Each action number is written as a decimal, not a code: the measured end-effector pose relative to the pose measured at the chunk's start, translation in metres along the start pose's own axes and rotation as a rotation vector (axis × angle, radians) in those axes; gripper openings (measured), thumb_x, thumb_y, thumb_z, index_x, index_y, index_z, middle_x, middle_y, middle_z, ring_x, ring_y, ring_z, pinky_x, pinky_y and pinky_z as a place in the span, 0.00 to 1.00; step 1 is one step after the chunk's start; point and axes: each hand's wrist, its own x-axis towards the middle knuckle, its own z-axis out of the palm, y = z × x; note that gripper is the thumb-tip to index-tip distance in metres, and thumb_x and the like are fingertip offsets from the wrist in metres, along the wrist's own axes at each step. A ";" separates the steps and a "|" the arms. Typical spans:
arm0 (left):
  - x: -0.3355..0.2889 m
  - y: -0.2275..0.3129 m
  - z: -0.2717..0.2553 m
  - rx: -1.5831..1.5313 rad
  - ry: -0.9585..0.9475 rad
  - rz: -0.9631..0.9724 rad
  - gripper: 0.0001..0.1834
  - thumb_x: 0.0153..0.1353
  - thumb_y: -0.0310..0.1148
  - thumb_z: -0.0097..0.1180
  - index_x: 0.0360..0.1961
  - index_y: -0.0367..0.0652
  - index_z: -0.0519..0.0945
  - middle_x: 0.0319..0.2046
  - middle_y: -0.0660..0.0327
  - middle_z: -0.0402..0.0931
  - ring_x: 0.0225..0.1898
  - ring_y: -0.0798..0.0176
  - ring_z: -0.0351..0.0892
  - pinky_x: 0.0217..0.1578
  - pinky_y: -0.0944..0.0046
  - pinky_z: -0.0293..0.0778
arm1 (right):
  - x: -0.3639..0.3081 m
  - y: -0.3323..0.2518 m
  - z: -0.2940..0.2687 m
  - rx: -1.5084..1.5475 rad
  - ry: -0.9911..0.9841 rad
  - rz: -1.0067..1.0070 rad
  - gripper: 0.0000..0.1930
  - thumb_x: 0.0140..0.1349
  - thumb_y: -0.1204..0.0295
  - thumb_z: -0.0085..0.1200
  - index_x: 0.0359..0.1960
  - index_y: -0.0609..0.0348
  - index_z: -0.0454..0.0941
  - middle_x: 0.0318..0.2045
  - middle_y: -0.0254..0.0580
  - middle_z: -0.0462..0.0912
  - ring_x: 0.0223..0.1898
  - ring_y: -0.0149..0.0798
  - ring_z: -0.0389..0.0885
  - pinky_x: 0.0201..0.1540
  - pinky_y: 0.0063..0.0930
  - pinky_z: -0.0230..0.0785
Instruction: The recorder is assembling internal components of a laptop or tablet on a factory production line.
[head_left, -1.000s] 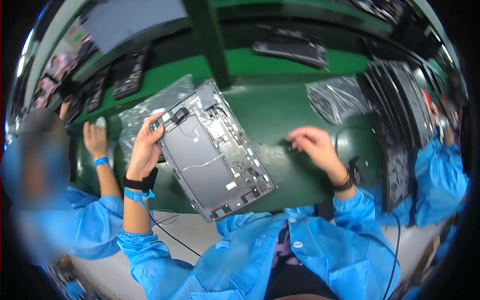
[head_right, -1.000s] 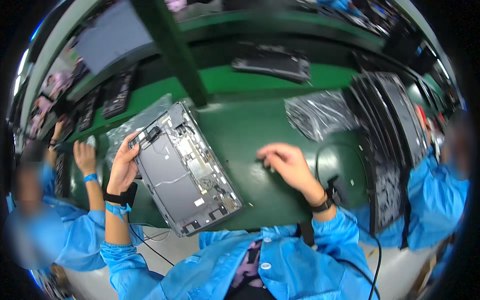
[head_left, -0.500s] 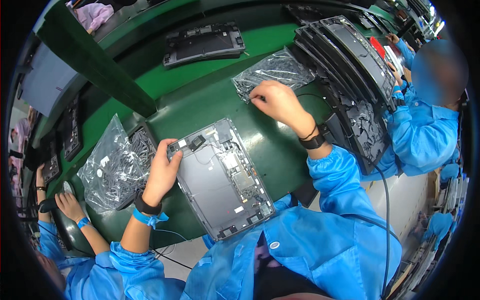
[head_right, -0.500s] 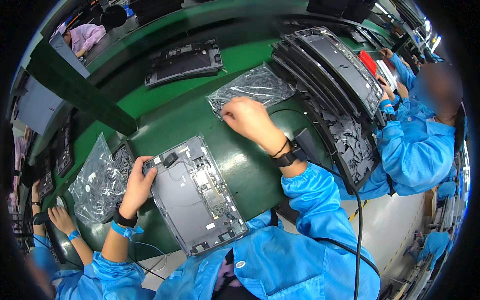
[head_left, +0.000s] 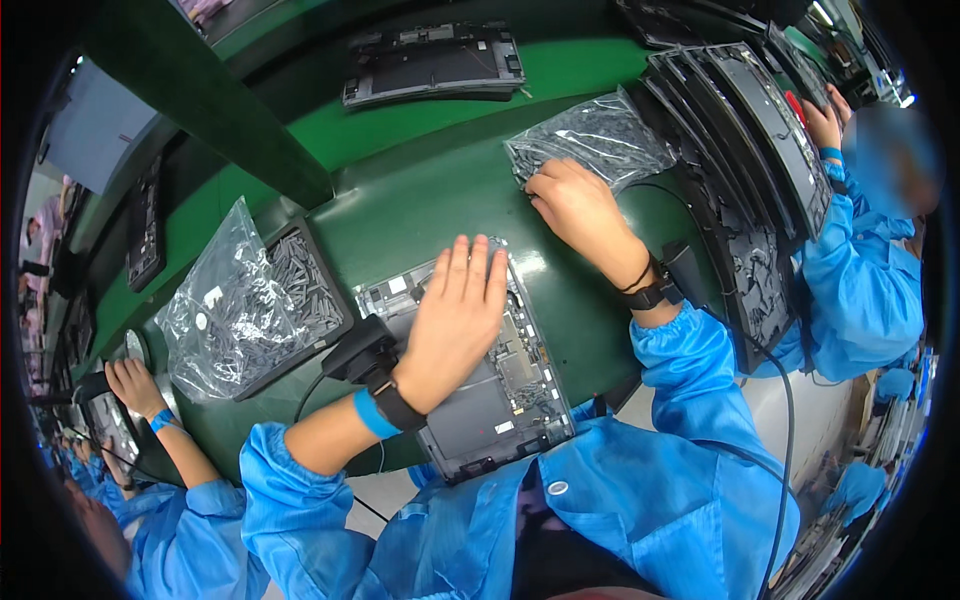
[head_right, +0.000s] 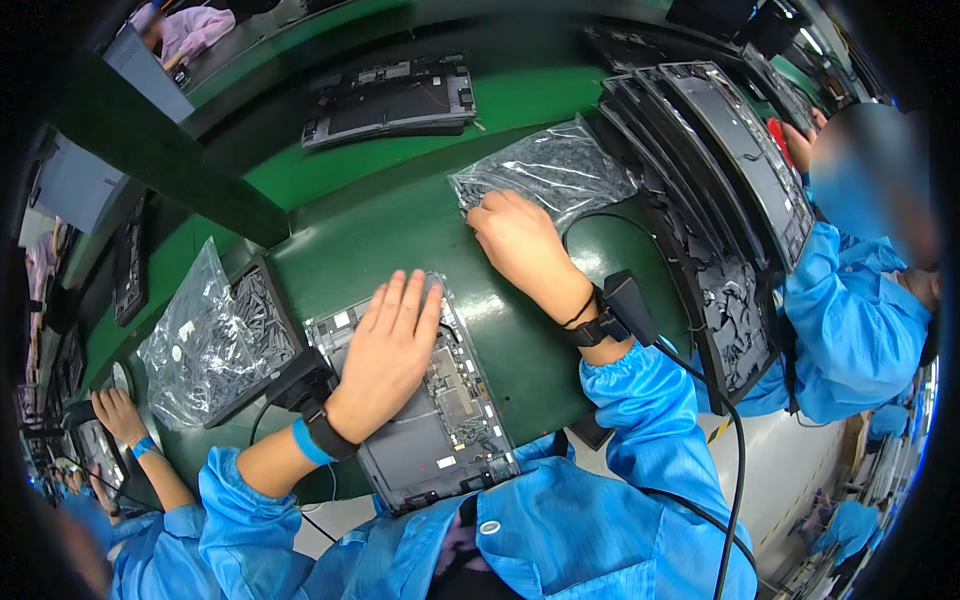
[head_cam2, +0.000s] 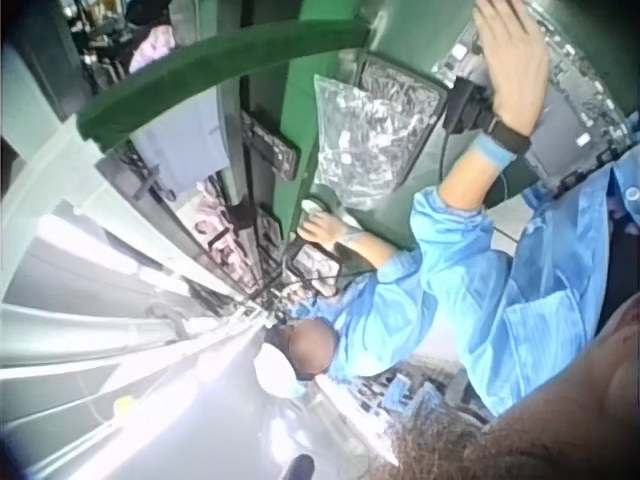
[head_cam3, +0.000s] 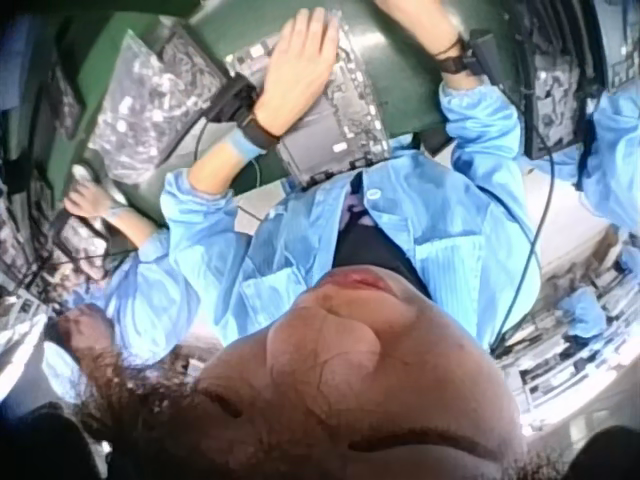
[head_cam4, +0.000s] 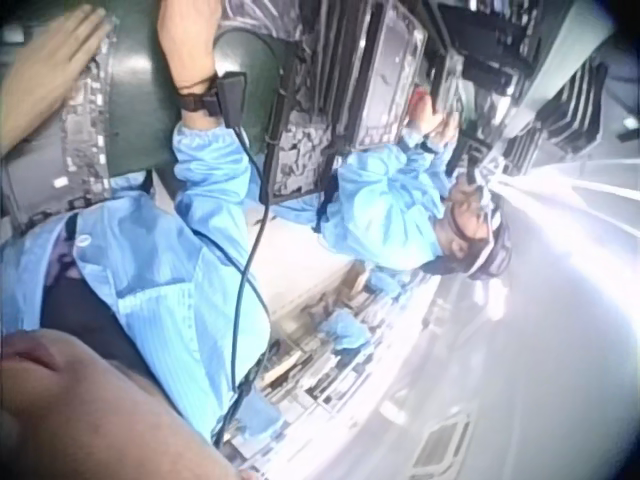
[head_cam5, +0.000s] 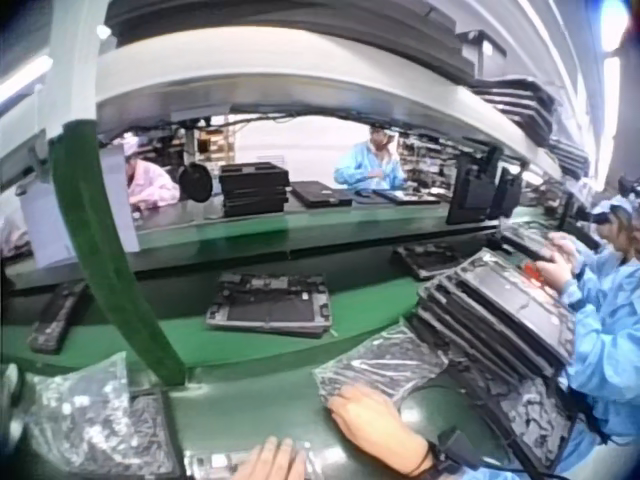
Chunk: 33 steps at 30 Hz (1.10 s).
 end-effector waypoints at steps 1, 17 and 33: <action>0.000 0.001 0.006 0.076 -0.019 0.029 0.29 0.52 0.29 0.56 0.58 0.31 0.72 0.57 0.42 0.72 0.60 0.43 0.71 0.63 0.48 0.65 | 0.000 0.001 0.001 -0.004 0.008 -0.008 0.04 0.50 0.76 0.61 0.27 0.59 0.79 0.29 0.41 0.75 0.37 0.46 0.77 0.39 0.39 0.73; -0.005 -0.010 -0.008 -0.047 0.006 0.015 0.24 0.55 0.32 0.59 0.51 0.28 0.76 0.55 0.46 0.75 0.51 0.48 0.77 0.58 0.52 0.71 | -0.002 -0.007 -0.003 0.111 0.085 0.015 0.05 0.51 0.78 0.61 0.29 0.58 0.78 0.29 0.39 0.78 0.34 0.42 0.78 0.37 0.35 0.73; -0.013 -0.012 0.001 0.040 0.085 0.000 0.18 0.51 0.26 0.54 0.44 0.28 0.79 0.46 0.43 0.80 0.47 0.48 0.81 0.53 0.55 0.75 | -0.047 -0.093 -0.010 1.495 -0.028 0.438 0.08 0.64 0.82 0.56 0.43 0.68 0.78 0.48 0.47 0.82 0.52 0.34 0.79 0.57 0.29 0.72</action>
